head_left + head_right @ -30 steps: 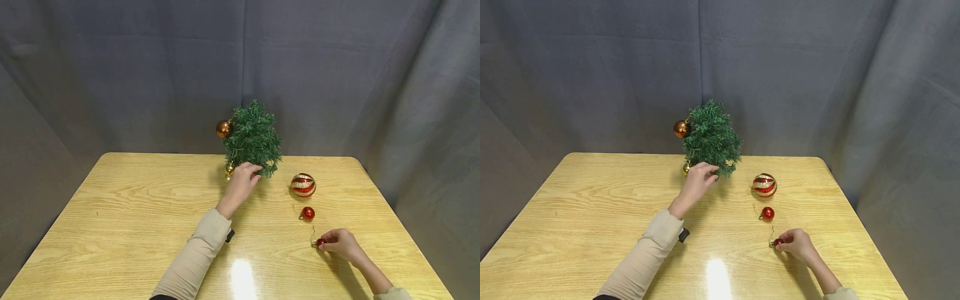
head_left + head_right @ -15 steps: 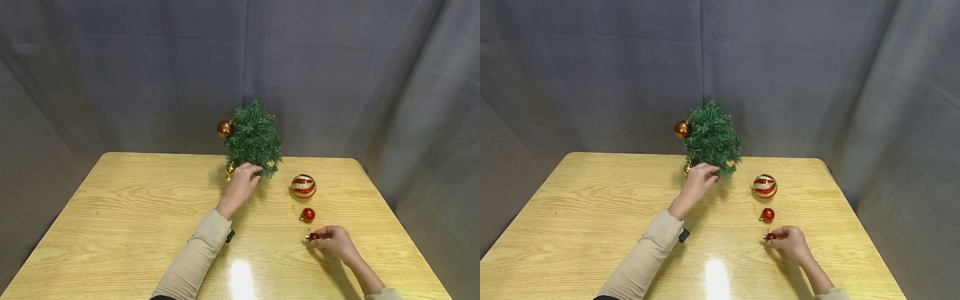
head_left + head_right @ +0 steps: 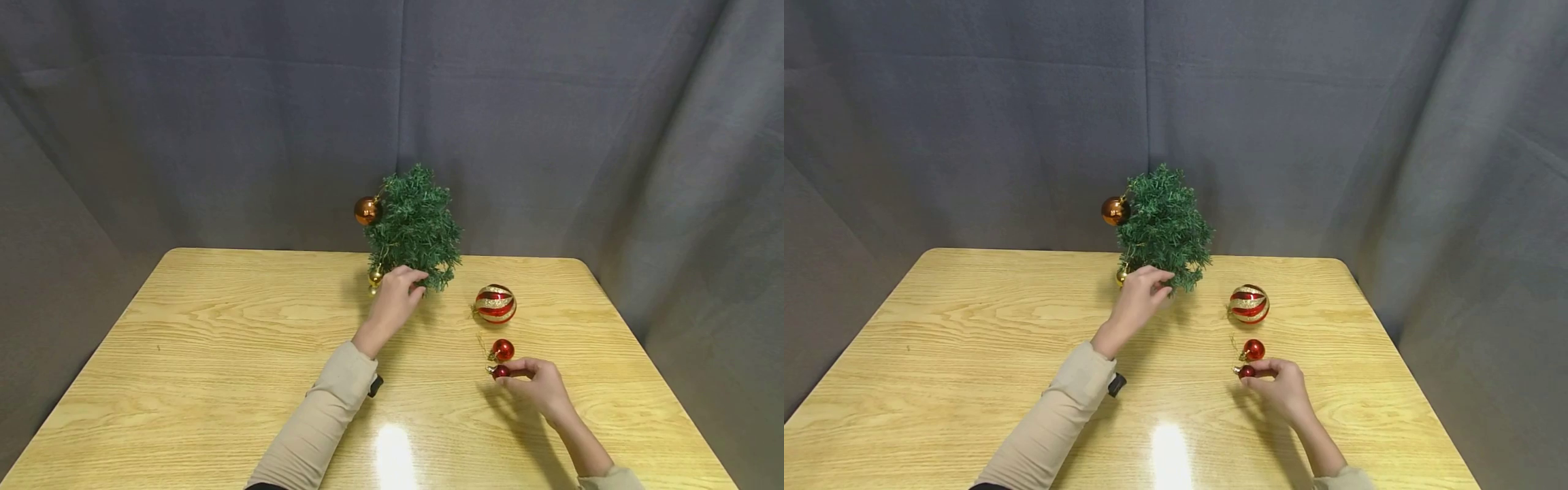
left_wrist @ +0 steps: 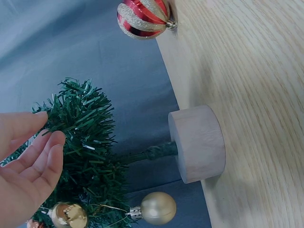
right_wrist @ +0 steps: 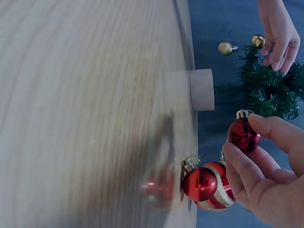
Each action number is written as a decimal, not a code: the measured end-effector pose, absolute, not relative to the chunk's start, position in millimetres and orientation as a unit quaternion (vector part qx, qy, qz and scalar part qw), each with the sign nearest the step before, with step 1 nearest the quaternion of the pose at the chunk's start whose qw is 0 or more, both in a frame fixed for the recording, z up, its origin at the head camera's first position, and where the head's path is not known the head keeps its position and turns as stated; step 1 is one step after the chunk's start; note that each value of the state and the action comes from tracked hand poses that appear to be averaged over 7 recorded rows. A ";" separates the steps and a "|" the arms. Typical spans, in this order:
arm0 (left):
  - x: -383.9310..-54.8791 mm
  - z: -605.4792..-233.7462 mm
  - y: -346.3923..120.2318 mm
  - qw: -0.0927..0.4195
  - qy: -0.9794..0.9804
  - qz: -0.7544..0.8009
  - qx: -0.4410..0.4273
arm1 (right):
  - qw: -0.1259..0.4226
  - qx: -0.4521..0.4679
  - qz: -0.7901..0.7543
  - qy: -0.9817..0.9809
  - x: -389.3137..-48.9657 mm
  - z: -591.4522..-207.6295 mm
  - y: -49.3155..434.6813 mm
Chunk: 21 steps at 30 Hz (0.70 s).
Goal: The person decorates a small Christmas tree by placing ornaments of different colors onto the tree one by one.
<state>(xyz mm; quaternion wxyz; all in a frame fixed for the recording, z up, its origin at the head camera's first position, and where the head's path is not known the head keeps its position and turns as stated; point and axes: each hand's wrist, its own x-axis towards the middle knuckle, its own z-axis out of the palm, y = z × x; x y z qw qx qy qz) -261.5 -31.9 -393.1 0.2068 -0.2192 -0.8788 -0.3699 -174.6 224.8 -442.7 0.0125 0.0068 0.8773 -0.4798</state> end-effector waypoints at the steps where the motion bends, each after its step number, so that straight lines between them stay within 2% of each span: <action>1: -261.2 -392.9 -32.0 0.207 -0.879 -0.370 -0.219 | 0.010 0.007 -0.482 0.876 -174.8 -442.3 223.6; 21: -258.7 -390.3 -31.0 0.208 -0.881 -0.369 -0.212 | 0.001 -0.002 -0.523 0.853 -180.9 -430.8 195.7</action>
